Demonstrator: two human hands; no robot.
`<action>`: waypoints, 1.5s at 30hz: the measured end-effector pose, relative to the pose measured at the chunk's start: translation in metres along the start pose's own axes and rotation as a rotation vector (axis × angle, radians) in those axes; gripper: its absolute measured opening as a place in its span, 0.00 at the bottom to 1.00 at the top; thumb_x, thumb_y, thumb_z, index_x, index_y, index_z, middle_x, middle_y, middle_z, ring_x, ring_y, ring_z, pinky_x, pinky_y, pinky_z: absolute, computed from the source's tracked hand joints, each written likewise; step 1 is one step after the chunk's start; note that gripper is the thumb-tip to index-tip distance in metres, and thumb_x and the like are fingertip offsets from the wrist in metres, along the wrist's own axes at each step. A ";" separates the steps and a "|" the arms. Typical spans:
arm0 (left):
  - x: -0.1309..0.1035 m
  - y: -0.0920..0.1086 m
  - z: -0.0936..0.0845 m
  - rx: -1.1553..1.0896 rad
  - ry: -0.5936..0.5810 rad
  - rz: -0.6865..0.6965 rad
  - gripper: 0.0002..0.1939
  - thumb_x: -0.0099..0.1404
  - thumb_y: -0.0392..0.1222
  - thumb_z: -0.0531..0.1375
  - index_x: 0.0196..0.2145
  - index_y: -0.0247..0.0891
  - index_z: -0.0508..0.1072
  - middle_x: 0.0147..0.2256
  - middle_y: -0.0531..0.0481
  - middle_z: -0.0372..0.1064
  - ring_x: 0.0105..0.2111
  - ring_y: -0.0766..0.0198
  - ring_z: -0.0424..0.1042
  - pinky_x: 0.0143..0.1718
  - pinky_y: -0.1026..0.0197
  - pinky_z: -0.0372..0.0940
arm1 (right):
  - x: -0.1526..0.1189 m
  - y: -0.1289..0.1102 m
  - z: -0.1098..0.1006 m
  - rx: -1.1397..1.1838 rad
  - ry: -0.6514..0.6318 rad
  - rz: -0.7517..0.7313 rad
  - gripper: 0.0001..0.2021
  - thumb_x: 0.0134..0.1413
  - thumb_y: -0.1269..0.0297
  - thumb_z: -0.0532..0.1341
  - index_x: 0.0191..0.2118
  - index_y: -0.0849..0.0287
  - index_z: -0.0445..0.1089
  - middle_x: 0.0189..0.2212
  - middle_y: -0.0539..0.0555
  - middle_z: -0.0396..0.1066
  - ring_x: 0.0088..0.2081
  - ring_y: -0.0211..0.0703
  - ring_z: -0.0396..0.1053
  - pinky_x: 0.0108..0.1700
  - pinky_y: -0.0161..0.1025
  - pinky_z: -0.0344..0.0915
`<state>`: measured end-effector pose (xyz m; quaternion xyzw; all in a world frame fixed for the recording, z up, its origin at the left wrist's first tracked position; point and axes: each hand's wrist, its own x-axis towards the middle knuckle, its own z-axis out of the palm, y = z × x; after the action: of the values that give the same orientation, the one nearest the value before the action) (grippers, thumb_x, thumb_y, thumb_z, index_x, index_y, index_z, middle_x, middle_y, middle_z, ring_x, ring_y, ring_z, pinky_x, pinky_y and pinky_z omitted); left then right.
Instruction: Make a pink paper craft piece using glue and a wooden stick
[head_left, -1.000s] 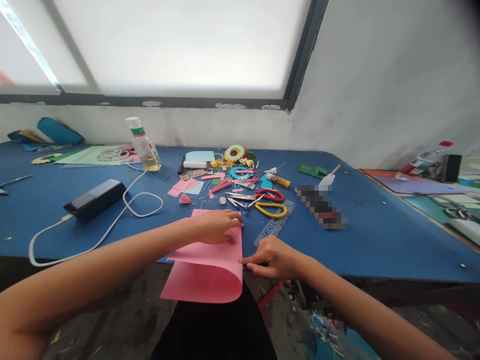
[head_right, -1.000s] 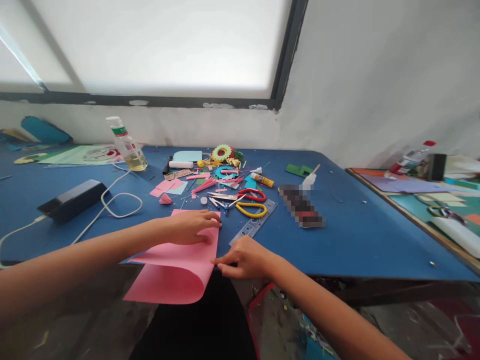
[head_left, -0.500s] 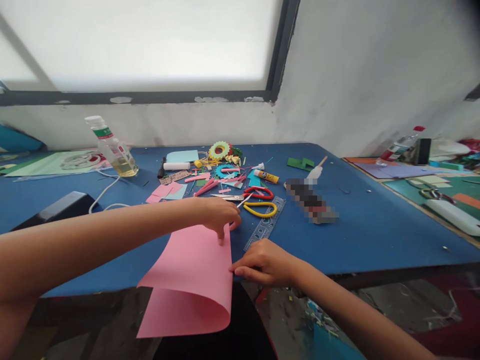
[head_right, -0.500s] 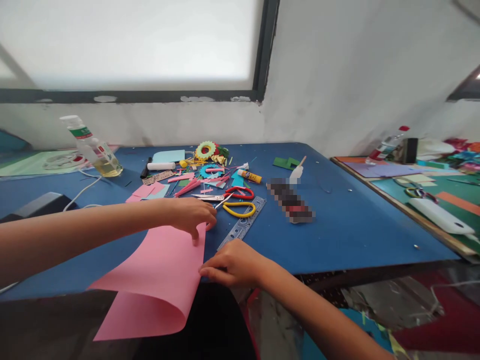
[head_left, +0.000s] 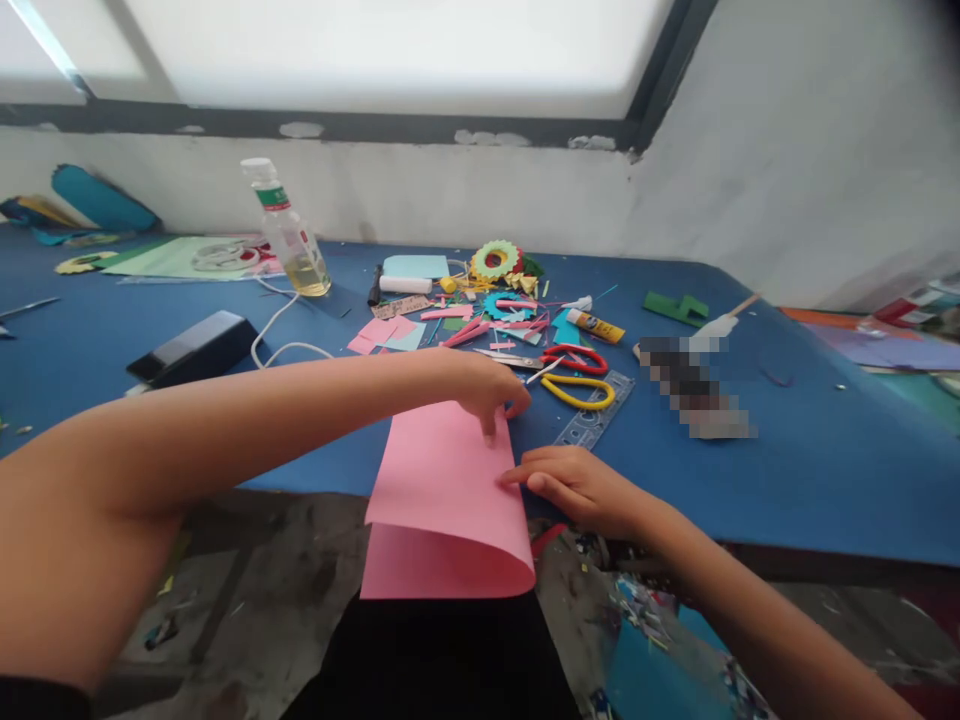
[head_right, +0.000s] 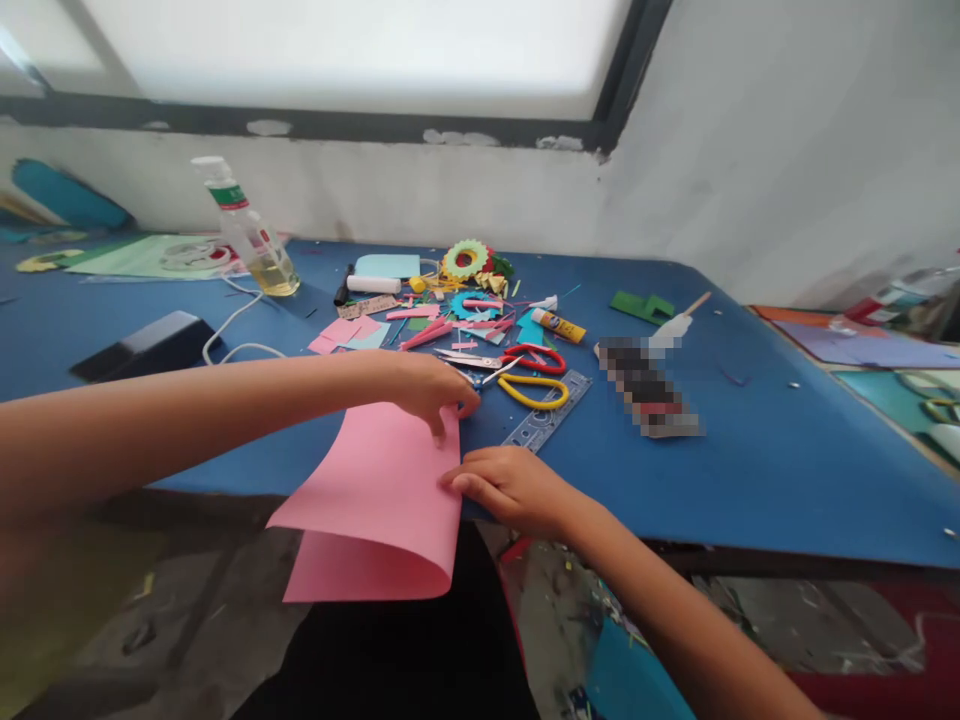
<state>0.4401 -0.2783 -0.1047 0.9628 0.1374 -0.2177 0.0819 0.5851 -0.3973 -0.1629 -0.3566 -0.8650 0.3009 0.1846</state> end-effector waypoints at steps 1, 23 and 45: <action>-0.001 0.001 0.000 0.006 0.011 -0.001 0.18 0.50 0.45 0.65 0.39 0.40 0.70 0.41 0.48 0.69 0.36 0.60 0.67 0.27 0.65 0.54 | 0.000 -0.001 0.001 0.005 0.004 0.017 0.33 0.63 0.48 0.36 0.43 0.65 0.73 0.32 0.58 0.72 0.35 0.41 0.69 0.37 0.35 0.63; -0.001 0.021 -0.002 0.044 -0.039 0.031 0.17 0.46 0.40 0.68 0.35 0.40 0.72 0.36 0.49 0.71 0.38 0.57 0.68 0.33 0.62 0.59 | -0.024 -0.015 0.008 -0.290 0.222 0.208 0.13 0.60 0.66 0.52 0.44 0.62 0.71 0.43 0.61 0.69 0.46 0.49 0.65 0.49 0.48 0.61; -0.068 -0.005 0.030 -0.492 0.301 -0.379 0.11 0.65 0.43 0.53 0.39 0.33 0.69 0.36 0.49 0.68 0.36 0.64 0.69 0.37 0.60 0.66 | -0.077 0.009 -0.020 -0.688 0.471 0.964 0.20 0.55 0.69 0.52 0.53 0.70 0.58 0.46 0.67 0.66 0.45 0.54 0.67 0.43 0.46 0.63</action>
<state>0.3679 -0.2958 -0.1025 0.8929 0.3729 -0.0447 0.2482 0.6522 -0.4406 -0.1619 -0.8013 -0.5908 -0.0315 0.0886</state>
